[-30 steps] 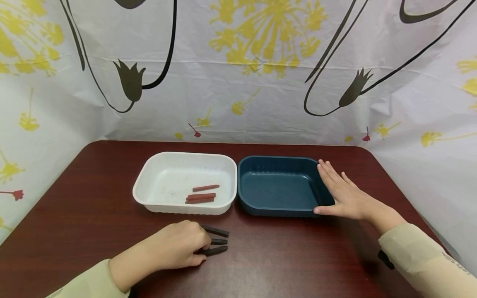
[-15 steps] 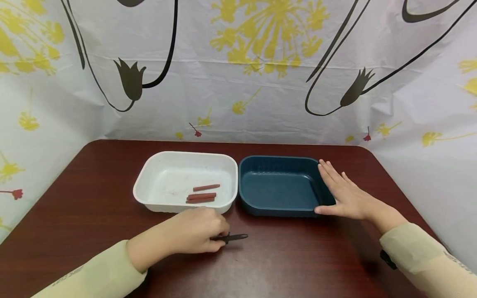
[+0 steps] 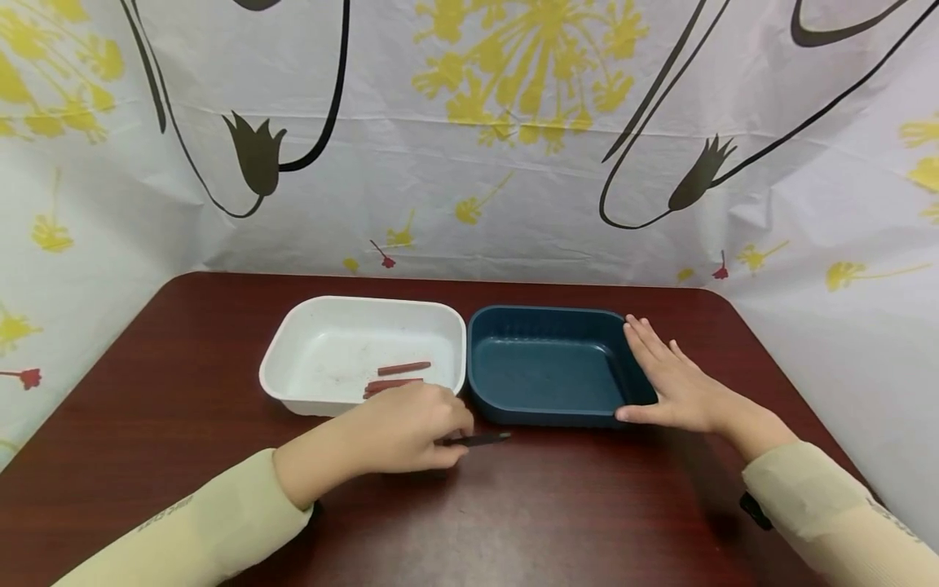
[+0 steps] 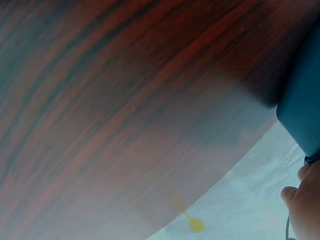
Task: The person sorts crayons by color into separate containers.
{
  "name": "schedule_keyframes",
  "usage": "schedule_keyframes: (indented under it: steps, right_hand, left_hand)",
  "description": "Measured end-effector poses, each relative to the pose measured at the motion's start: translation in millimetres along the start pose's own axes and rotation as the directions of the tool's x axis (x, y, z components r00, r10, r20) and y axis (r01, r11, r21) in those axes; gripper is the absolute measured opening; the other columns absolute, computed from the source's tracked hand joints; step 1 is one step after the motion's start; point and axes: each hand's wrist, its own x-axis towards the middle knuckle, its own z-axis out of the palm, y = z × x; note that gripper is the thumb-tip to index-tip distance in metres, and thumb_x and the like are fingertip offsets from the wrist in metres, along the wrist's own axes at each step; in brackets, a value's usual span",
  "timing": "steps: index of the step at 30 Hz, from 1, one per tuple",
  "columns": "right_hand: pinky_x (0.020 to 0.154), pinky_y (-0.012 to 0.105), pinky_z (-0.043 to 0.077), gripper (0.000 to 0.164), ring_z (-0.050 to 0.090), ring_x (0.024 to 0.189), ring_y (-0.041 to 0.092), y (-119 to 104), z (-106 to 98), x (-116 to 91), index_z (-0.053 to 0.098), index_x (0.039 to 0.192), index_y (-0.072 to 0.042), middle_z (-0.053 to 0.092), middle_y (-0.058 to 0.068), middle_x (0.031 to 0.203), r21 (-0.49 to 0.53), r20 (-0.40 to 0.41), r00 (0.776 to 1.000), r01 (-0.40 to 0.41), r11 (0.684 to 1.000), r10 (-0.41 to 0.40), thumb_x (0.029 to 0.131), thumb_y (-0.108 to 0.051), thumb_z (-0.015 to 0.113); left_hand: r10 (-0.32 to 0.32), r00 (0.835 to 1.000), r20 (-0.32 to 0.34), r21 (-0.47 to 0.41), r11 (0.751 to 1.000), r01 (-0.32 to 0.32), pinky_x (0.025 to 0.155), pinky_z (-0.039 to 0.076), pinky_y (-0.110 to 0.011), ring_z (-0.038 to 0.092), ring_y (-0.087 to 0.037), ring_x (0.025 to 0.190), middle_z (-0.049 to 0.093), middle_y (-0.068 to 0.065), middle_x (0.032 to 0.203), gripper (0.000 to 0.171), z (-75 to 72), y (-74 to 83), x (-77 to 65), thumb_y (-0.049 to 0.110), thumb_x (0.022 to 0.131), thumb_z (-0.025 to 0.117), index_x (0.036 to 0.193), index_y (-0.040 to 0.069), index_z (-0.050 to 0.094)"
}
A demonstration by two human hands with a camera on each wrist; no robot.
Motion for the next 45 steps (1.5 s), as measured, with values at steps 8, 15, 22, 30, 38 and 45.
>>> schedule_keyframes:
  steps: [8, 15, 22, 30, 38, 45]
  right_hand:
    - [0.112, 0.076, 0.01, 0.118, -0.003, 0.155, 0.039, -1.4, -3.1, -2.2, 0.002, 0.159, -0.002, -0.005, 0.012, 0.169, 0.001, -0.002, 1.0, 0.001, 1.0, -0.001, 0.081, -0.053, 0.074]
    - [0.113, 0.075, 0.009, 0.119, -0.003, 0.155, 0.038, -1.0, -3.1, -1.5, 0.001, 0.16, -0.003, -0.005, 0.011, 0.169, 0.002, -0.001, 1.0, 0.002, 1.0, -0.002, 0.081, -0.054, 0.074]
    - [0.113, 0.075, 0.008, 0.118, -0.004, 0.155, 0.039, -1.5, -2.3, -0.3, 0.001, 0.159, -0.002, -0.007, 0.01, 0.169, 0.003, 0.01, 1.0, -0.003, 1.0, 0.003, 0.082, -0.055, 0.073]
    - [0.114, 0.074, 0.007, 0.117, -0.004, 0.155, 0.038, -1.5, -1.8, -0.8, 0.002, 0.159, -0.001, -0.007, 0.01, 0.169, 0.012, 0.008, 1.0, -0.01, 1.0, 0.01, 0.082, -0.055, 0.073]
    - [0.115, 0.074, 0.008, 0.117, -0.002, 0.155, 0.038, -2.6, -1.4, 1.4, 0.003, 0.159, -0.002, -0.007, 0.011, 0.169, 0.004, 0.003, 1.0, -0.008, 1.0, 0.008, 0.082, -0.056, 0.072]
    - [0.114, 0.074, 0.008, 0.117, -0.004, 0.155, 0.038, -0.7, -0.5, -1.1, 0.003, 0.159, -0.002, -0.007, 0.012, 0.168, 0.017, 0.003, 1.0, -0.005, 1.0, 0.005, 0.082, -0.055, 0.073]
  left_hand:
    - [0.012, 0.991, -0.133, 0.03, 1.0, -0.008, 0.064, 0.048, -0.018, 0.051, -0.004, 0.066, 0.061, 0.005, 0.072, 0.01, -5.2, -5.9, 17.8, 0.022, 0.091, 0.07, 0.087, 0.013, 0.072]
    - [0.006, 0.978, -0.21, 0.049, 0.999, 0.004, 0.061, 0.045, -0.016, 0.052, -0.006, 0.068, 0.065, 0.004, 0.078, 0.009, -0.2, -12.7, 38.7, 0.022, 0.092, 0.07, 0.091, 0.014, 0.073]
    - [-0.066, 0.972, -0.224, 0.015, 0.997, 0.071, 0.065, 0.05, -0.019, 0.058, -0.006, 0.072, 0.072, 0.002, 0.088, 0.011, 6.5, -21.5, 53.5, 0.022, 0.093, 0.07, 0.097, 0.013, 0.075]
    - [-0.079, 0.991, -0.105, -0.003, 0.997, 0.079, 0.066, 0.049, -0.022, 0.055, -0.008, 0.069, 0.07, 0.002, 0.082, 0.013, 15.0, -32.6, 81.9, 0.023, 0.094, 0.069, 0.098, 0.012, 0.075]
    - [-0.111, 0.992, 0.068, -0.063, 0.991, 0.115, 0.075, 0.055, -0.021, 0.065, -0.008, 0.076, 0.074, 0.0, 0.088, 0.015, 24.6, -37.8, 97.1, 0.024, 0.093, 0.071, 0.1, 0.012, 0.077]
    - [-0.145, 0.976, 0.166, -0.067, 0.985, 0.157, 0.071, 0.052, -0.018, 0.065, -0.006, 0.078, 0.074, 0.002, 0.092, 0.01, 27.1, -39.2, 108.0, 0.023, 0.092, 0.072, 0.095, 0.015, 0.077]
